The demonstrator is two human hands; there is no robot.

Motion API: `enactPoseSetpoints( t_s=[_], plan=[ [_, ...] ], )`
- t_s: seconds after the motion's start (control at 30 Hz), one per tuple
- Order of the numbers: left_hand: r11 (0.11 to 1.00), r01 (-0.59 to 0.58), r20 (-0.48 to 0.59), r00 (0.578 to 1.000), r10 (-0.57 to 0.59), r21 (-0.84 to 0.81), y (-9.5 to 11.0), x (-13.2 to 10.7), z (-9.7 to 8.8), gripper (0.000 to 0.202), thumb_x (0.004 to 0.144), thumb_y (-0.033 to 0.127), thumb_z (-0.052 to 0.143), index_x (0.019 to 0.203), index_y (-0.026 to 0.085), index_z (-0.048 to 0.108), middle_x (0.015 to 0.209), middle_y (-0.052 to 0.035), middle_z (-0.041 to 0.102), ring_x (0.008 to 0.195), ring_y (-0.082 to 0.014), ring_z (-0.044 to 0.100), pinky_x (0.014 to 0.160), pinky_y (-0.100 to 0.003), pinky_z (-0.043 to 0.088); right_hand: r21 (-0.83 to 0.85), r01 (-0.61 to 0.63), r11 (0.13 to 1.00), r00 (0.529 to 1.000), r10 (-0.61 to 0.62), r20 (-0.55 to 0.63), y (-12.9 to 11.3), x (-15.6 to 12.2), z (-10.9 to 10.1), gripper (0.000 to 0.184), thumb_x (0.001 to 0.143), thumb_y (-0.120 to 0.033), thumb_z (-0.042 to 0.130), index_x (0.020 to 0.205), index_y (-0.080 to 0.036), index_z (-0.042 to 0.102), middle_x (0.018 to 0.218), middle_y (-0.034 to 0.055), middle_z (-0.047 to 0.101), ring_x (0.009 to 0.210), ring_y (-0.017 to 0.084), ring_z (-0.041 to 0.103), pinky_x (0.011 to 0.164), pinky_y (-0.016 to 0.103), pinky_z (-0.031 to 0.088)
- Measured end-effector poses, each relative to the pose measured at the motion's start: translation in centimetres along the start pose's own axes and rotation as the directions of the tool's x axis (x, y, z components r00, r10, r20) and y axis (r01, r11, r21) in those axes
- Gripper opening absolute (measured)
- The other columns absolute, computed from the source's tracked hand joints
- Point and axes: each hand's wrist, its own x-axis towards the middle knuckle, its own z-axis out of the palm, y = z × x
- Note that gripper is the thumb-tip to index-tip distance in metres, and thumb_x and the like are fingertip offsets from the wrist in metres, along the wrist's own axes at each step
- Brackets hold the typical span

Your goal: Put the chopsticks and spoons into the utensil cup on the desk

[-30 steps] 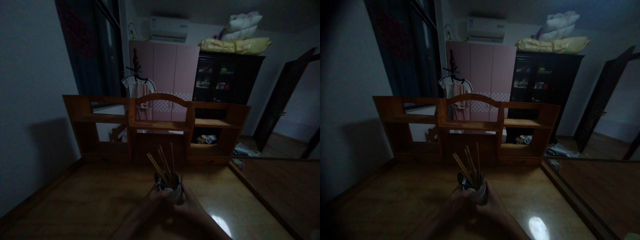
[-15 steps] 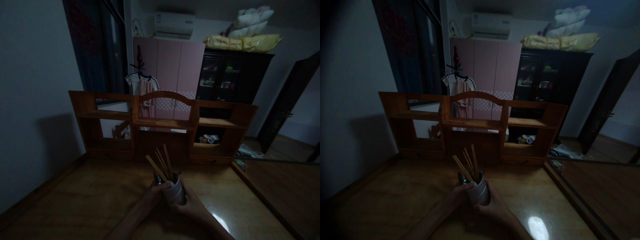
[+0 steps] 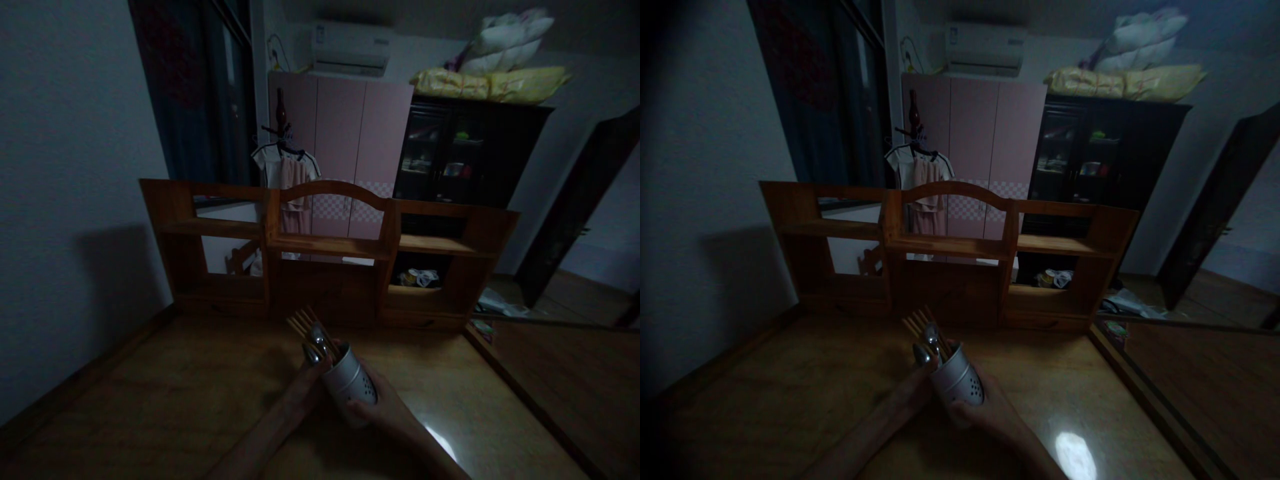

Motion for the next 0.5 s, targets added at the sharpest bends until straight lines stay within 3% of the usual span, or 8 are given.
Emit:
enactPoseSetpoints(
  t_s=[0.3, 0.5],
  plan=[
    [0.997, 0.068, -0.1, 0.992, -0.071, -0.039, -0.93, 0.74, -0.65, 0.047, 0.073, 0.049, 0.074, 0.107, 0.015, 0.068, 0.102, -0.0096, 0.07, 0.097, -0.0257, 0.062, 0.092, -0.04, 0.045, 0.084, -0.071, 0.994, 0.996, 0.074, -0.041, 0.63, 0.6, -0.45, 0.065, 0.073, -0.04, 0.071, 0.132, -0.023, 0.051, 0.127, 0.0073, 0.06, 0.116, 0.031, 0.055, 0.098, 0.044, 0.044],
    [0.99, 0.107, -0.05, 0.993, -0.111, -0.091, -0.55, 0.82, -0.51, 0.054, 0.076, 0.048, 0.072, 0.117, 0.012, 0.064, 0.115, -0.0138, 0.066, 0.106, -0.028, 0.06, 0.098, -0.042, 0.042, 0.267, -0.16, 0.95, 0.985, 0.171, -0.017, 0.04, 0.35, -0.03, 0.056, 0.077, -0.049, 0.064, 0.126, -0.021, 0.057, 0.121, 0.008, 0.064, 0.113, 0.032, 0.058, 0.094, 0.044, 0.045]
  ],
)
